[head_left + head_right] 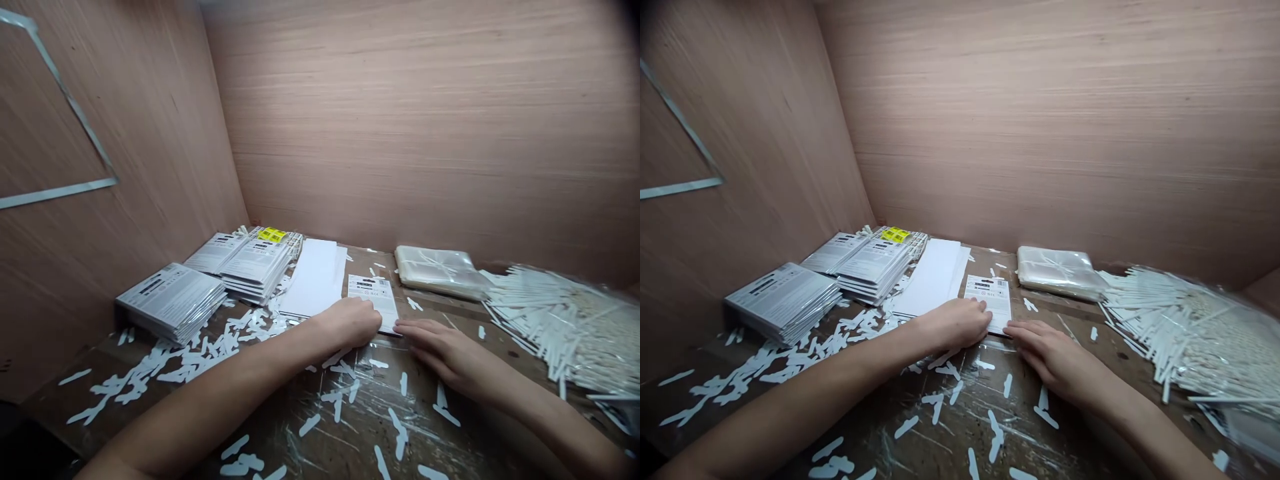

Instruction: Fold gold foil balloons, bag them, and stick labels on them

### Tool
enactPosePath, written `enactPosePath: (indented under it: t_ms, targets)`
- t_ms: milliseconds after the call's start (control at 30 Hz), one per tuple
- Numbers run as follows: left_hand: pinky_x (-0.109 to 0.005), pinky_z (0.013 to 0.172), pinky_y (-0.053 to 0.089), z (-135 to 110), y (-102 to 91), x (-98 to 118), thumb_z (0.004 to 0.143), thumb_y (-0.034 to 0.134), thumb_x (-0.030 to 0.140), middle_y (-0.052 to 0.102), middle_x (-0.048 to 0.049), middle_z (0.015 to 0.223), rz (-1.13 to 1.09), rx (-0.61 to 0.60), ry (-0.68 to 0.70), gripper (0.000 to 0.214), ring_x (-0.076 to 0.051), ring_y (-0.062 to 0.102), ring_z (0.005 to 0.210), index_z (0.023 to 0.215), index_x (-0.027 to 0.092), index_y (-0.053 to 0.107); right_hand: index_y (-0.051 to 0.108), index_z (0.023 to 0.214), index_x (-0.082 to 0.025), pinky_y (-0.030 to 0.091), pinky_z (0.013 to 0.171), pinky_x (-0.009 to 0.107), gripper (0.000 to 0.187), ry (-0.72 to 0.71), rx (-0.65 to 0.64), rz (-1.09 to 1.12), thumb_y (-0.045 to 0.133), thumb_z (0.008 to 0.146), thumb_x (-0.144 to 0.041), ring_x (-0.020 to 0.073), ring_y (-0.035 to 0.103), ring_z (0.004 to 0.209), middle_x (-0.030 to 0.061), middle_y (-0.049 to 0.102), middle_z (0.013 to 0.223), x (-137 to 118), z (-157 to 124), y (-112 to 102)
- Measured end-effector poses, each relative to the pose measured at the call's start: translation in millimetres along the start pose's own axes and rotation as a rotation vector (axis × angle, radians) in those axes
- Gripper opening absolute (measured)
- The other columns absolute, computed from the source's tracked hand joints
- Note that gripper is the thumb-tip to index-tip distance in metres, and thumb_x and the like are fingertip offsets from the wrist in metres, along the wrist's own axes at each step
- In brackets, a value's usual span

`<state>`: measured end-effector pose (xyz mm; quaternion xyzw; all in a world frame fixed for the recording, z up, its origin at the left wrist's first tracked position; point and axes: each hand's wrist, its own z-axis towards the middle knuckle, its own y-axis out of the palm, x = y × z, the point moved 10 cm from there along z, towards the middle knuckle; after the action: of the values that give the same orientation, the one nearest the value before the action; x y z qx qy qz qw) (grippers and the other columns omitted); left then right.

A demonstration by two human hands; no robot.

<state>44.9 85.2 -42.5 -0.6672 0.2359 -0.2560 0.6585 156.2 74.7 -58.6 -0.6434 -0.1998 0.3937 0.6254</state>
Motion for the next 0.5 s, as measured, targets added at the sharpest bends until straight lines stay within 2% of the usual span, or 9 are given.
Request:
enactPosePath:
  t_ms: [67,200,267,367,500]
  targets:
    - [-0.032,0.064,0.052,2.1,3.9,3.0,0.095,0.052,0.012,0.076,-0.0173,0.098,0.031,-0.002,0.033,0.023,-0.027,0.074,0.083,0.097,0.009,0.074,0.062,0.142,-0.024,0.052,0.112,0.048,0.043,0.010,0.001,0.002,0.044,0.104,-0.033,0.0278,0.060,0.133,0.0091,0.061,0.147,3.7,-0.8,-1.4]
    - [-0.030,0.059,0.051,3.8,6.4,8.5,0.093,0.057,0.011,0.077,-0.0135,0.090,0.056,0.014,0.086,0.018,-0.025,0.075,0.077,0.091,0.012,0.075,0.057,0.147,-0.026,0.052,0.112,0.048,0.046,0.016,0.019,-0.004,0.043,0.105,-0.037,0.0277,0.059,0.135,0.0074,0.058,0.150,4.1,-1.5,-4.2]
    - [-0.031,0.060,0.053,2.9,3.8,13.0,0.094,0.057,0.012,0.077,-0.0136,0.088,0.064,0.043,0.100,0.018,-0.025,0.075,0.076,0.090,0.012,0.075,0.058,0.147,-0.029,0.050,0.113,0.049,0.045,0.006,0.026,-0.004,0.044,0.105,-0.035,0.0279,0.056,0.138,0.0061,0.053,0.155,1.6,-1.1,-2.6]
    - [-0.034,0.065,0.057,0.6,-3.4,23.0,0.098,0.053,0.014,0.077,-0.0172,0.095,0.079,0.102,0.109,0.021,-0.027,0.076,0.081,0.096,0.011,0.074,0.054,0.150,-0.031,0.049,0.115,0.050,0.047,-0.033,0.038,-0.026,0.047,0.104,-0.034,0.0284,0.053,0.141,0.0053,0.048,0.158,-2.6,-1.1,-0.2]
    - [-0.036,0.065,0.058,-1.3,-13.8,33.2,0.101,0.049,0.016,0.078,-0.0160,0.099,0.071,0.168,0.104,0.026,-0.027,0.077,0.083,0.102,0.012,0.074,0.054,0.149,-0.033,0.051,0.112,0.056,0.049,-0.060,0.201,-0.132,0.055,0.100,-0.041,0.0325,0.049,0.144,0.0040,0.054,0.154,-3.1,-6.6,-18.4]
